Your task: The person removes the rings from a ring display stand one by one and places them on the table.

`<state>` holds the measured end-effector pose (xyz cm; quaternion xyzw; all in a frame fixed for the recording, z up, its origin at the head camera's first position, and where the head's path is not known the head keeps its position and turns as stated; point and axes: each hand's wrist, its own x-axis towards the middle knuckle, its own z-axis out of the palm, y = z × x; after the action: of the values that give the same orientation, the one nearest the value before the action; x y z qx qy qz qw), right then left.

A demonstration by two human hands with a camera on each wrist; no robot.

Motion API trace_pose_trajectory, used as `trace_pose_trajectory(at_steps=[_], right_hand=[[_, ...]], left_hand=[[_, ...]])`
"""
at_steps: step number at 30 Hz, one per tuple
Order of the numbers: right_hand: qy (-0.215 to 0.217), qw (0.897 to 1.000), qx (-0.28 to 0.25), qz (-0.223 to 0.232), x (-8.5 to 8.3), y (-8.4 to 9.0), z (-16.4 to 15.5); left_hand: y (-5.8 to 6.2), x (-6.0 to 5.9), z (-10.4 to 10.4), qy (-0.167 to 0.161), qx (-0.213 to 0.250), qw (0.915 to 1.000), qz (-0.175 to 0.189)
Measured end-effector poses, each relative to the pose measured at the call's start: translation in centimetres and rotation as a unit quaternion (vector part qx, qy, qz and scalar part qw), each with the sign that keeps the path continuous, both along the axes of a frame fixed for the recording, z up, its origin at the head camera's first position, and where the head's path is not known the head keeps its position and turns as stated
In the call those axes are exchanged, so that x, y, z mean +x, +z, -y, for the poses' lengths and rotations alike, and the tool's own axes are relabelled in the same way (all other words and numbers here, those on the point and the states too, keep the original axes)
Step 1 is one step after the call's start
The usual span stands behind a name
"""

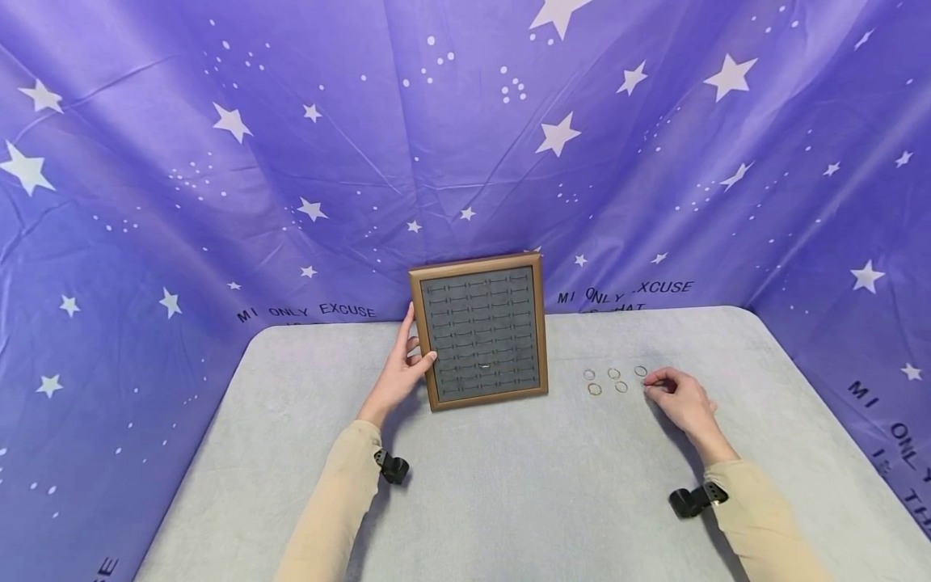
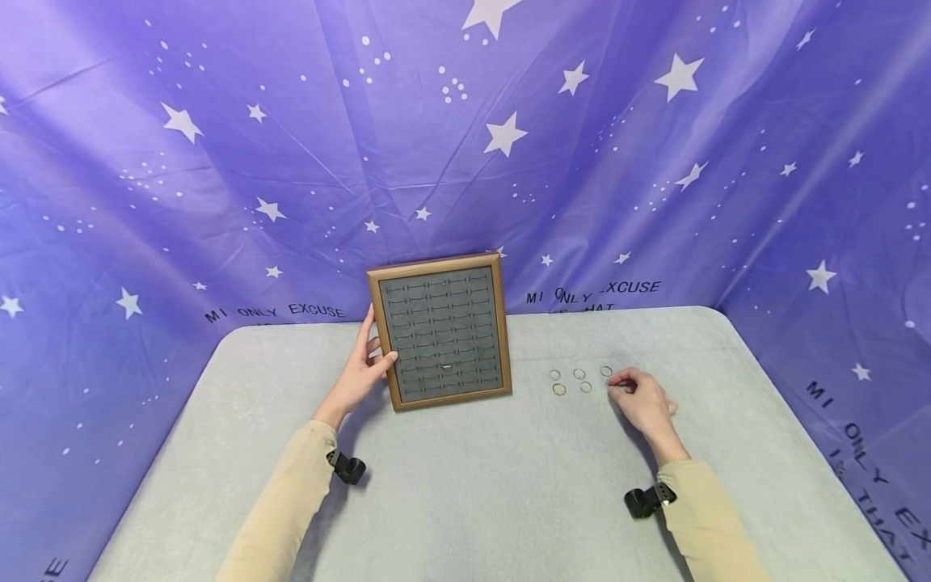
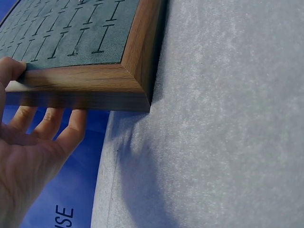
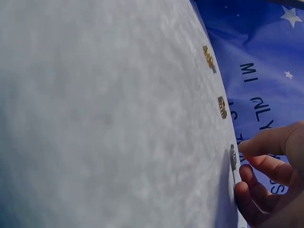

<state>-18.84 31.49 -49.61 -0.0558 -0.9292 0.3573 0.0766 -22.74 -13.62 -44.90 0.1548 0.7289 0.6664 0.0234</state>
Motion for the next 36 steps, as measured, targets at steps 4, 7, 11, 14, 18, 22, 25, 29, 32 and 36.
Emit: trace_pose_trajectory(at_steps=[4,7,11,14,18,22,25,29,32,36], right_hand=[[0.019,0.999,-0.023,-0.031,0.2,0.4,0.7],[0.041,0.996,-0.058,-0.056,0.3,0.7,1.6],[0.062,0.992,-0.093,-0.065,0.3,1.0,2.8],[0.075,0.989,-0.113,-0.056,0.3,1.3,3.6],[0.096,0.984,-0.142,-0.038,0.5,1.7,4.7],[0.116,0.978,-0.173,-0.029,0.6,1.9,6.0],[0.126,0.975,-0.184,-0.023,0.6,1.9,7.1],[0.133,0.973,-0.188,-0.018,0.7,1.8,8.5],[0.141,0.972,-0.186,-0.024,0.7,1.9,9.5],[0.148,0.971,-0.184,-0.021,1.0,2.5,11.0]], left_hand=[[0.1,0.1,0.0,0.0,-0.002,1.0,-0.001],[0.1,0.1,0.0,0.003,-0.006,1.0,-0.002],[0.1,0.1,0.0,0.004,-0.008,1.0,-0.001],[0.1,0.1,0.0,0.004,-0.01,0.9999,0.0],[0.2,0.1,-0.1,0.005,-0.013,0.9999,0.001],[0.2,0.1,-0.1,0.004,-0.009,0.9999,0.003],[0.1,0.1,0.0,0.004,-0.01,0.9999,0.003],[0.1,0.1,0.0,0.004,-0.01,0.9999,0.008],[0.2,0.2,0.1,0.004,-0.003,0.9998,0.018],[-0.2,0.0,0.2,0.004,0.012,0.9996,0.024]])
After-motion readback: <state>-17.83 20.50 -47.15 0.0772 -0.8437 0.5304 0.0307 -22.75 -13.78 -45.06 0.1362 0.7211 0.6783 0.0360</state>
